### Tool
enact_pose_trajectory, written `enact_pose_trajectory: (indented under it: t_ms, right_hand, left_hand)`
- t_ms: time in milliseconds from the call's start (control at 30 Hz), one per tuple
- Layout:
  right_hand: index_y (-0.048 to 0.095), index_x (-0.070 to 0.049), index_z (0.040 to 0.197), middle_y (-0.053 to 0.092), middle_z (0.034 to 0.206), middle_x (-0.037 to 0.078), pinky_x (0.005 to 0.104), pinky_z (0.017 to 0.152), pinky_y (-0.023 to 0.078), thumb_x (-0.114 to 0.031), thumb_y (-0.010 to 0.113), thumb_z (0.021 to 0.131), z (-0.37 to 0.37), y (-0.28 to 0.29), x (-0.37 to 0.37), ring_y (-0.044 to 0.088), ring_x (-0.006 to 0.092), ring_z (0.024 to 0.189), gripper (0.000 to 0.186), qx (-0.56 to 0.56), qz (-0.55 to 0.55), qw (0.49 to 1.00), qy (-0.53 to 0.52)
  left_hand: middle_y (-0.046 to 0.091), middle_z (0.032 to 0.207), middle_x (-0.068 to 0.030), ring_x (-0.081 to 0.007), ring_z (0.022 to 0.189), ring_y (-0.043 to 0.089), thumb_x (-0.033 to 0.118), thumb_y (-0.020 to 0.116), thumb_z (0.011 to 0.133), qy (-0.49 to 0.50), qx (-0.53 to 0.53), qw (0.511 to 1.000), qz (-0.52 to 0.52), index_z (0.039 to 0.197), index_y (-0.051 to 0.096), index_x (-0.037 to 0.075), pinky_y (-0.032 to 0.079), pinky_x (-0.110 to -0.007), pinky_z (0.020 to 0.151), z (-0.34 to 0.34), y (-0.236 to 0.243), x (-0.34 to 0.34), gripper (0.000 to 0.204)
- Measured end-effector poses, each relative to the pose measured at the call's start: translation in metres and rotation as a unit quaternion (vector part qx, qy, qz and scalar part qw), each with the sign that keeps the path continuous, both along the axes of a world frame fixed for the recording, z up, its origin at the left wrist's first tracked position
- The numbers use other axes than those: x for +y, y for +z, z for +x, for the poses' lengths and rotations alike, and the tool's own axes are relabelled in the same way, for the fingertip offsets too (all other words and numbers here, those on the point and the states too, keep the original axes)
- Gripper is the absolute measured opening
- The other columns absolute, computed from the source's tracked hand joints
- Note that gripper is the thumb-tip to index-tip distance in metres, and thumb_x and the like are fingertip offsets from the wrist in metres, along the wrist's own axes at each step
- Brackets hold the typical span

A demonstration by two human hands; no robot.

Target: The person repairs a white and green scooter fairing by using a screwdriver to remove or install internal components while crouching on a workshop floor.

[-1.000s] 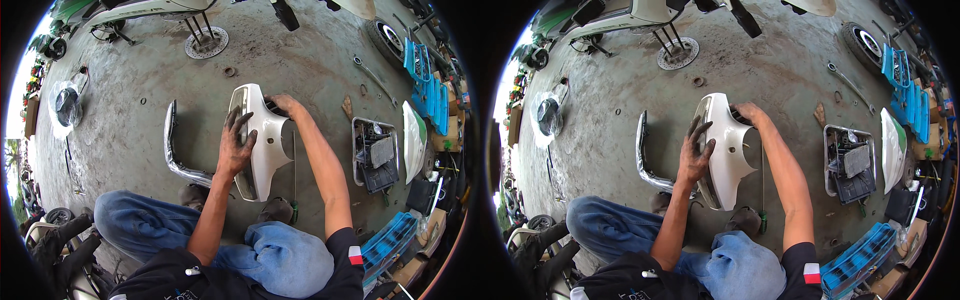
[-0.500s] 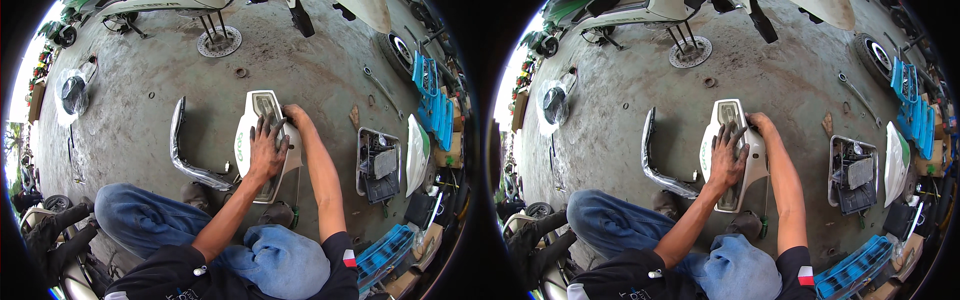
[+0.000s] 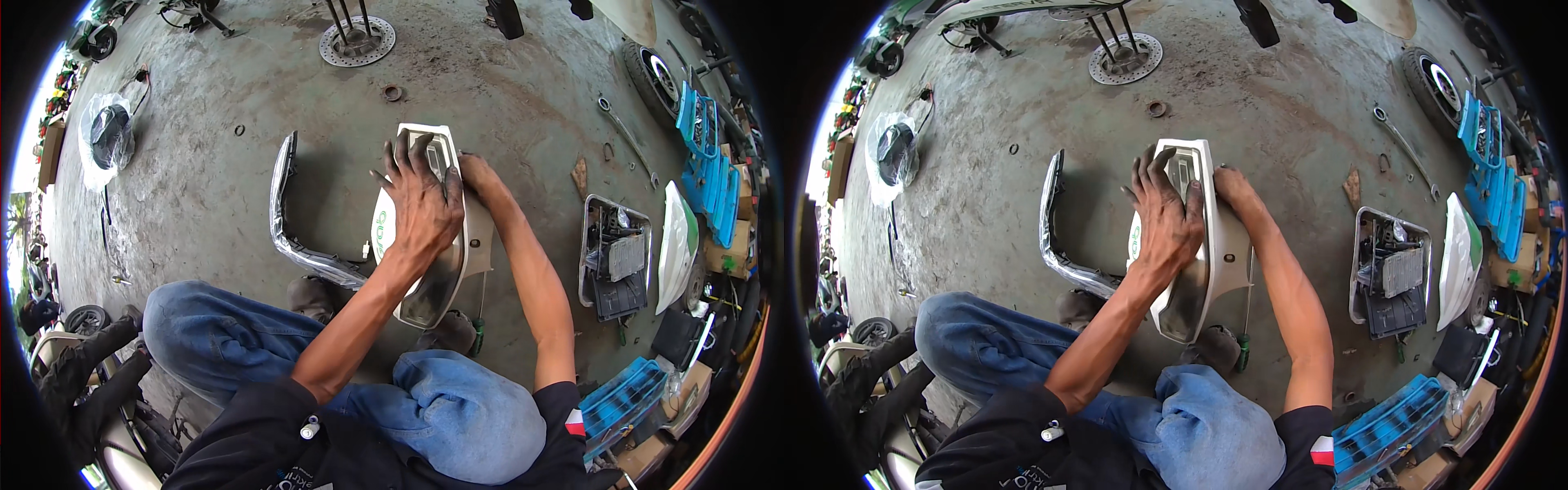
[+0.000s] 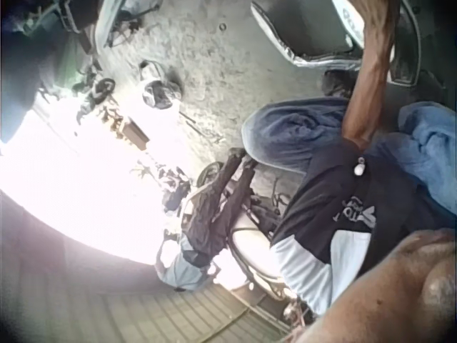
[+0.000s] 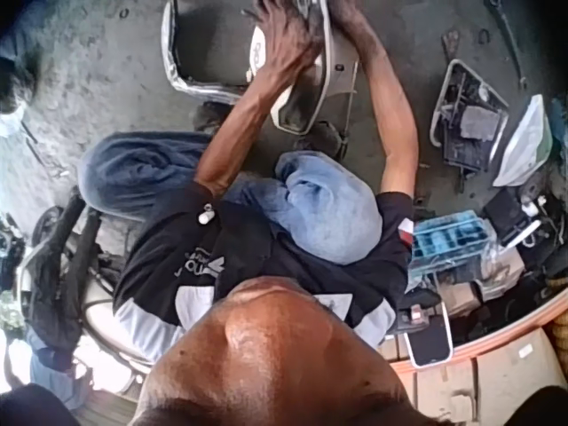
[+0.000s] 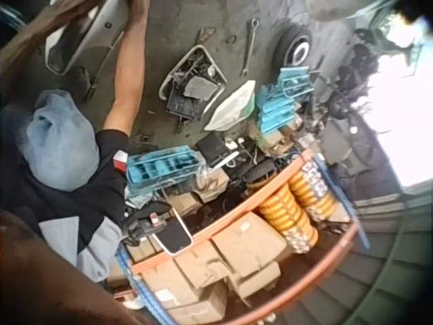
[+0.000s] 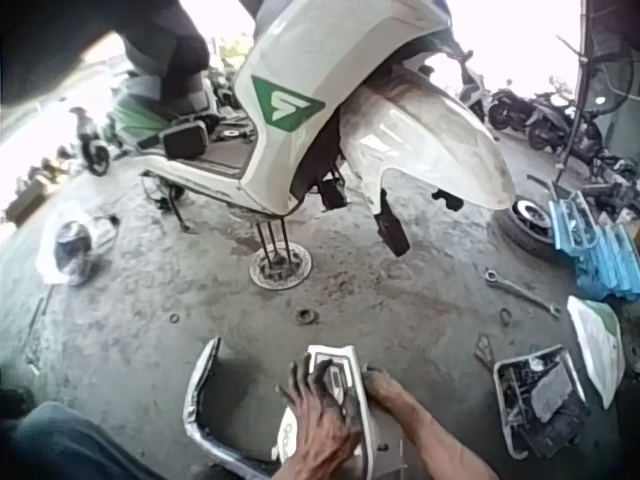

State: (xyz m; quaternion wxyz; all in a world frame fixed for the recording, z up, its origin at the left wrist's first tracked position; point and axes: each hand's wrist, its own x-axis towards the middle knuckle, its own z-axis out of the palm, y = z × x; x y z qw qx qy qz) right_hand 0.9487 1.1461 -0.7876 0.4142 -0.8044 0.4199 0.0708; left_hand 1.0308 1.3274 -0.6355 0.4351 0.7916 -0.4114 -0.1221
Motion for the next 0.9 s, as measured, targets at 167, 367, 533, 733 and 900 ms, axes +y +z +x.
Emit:
enact_pose_trajectory:
  t_ms: [167,367,533,733,900]
  right_hand:
    - [0.070,0.002,0.118,0.072,0.118,0.019,0.0439,0.092,0.052,-0.029,0.051,0.102,0.016,0.046,0.037,0.069,0.0289,0.109,0.040,0.017,0.130,0.985,-0.112]
    - [0.064,0.002,0.130,0.067,0.131,0.018,0.0384,0.101,0.047,-0.043,0.047,0.106,0.005,0.089,0.062,0.062,0.0245,0.118,0.053,-0.111,0.266,0.930,-0.230]
    - [0.054,0.000,0.144,0.057,0.144,0.017,0.0371,0.112,0.040,-0.058,0.048,0.104,-0.024,0.108,0.080,0.055,0.0260,0.129,0.071,-0.210,0.365,0.876,-0.235]
    - [0.052,0.005,0.144,0.057,0.145,0.016,0.0365,0.115,0.037,-0.055,0.050,0.104,-0.035,0.140,0.097,0.053,0.0253,0.132,0.072,-0.230,0.379,0.866,-0.233]
    - [0.050,0.004,0.146,0.057,0.144,0.017,0.0362,0.113,0.039,-0.060,0.051,0.102,-0.041,0.144,0.104,0.054,0.0256,0.132,0.077,-0.264,0.388,0.849,-0.243]
  left_hand:
    - [0.040,0.144,-0.0251,-0.0431,0.139,0.036,0.037,0.070,0.093,0.054,0.001,0.999,0.001,0.143,0.039,0.001,0.031,-0.048,0.117,0.038,0.034,0.036,0.070]
    - [0.067,0.120,-0.0305,-0.0353,0.118,0.065,0.068,0.082,0.073,-0.003,0.389,0.910,0.143,0.138,0.052,-0.012,0.050,-0.044,0.102,0.086,-0.030,0.059,0.107]
    - [0.069,0.117,-0.0265,-0.0333,0.105,0.071,0.057,0.092,0.066,-0.032,0.448,0.882,0.144,0.137,0.052,-0.013,0.055,-0.039,0.096,0.079,-0.004,0.064,0.108]
    - [0.068,0.120,-0.0273,-0.0344,0.113,0.067,0.057,0.092,0.067,-0.015,0.481,0.868,0.127,0.138,0.051,-0.013,0.051,-0.040,0.101,0.072,0.021,0.068,0.107]
    - [0.069,0.116,-0.0250,-0.0319,0.107,0.069,0.060,0.091,0.066,-0.079,0.400,0.902,0.146,0.130,0.056,-0.012,0.053,-0.040,0.097,0.069,0.031,0.062,0.103]
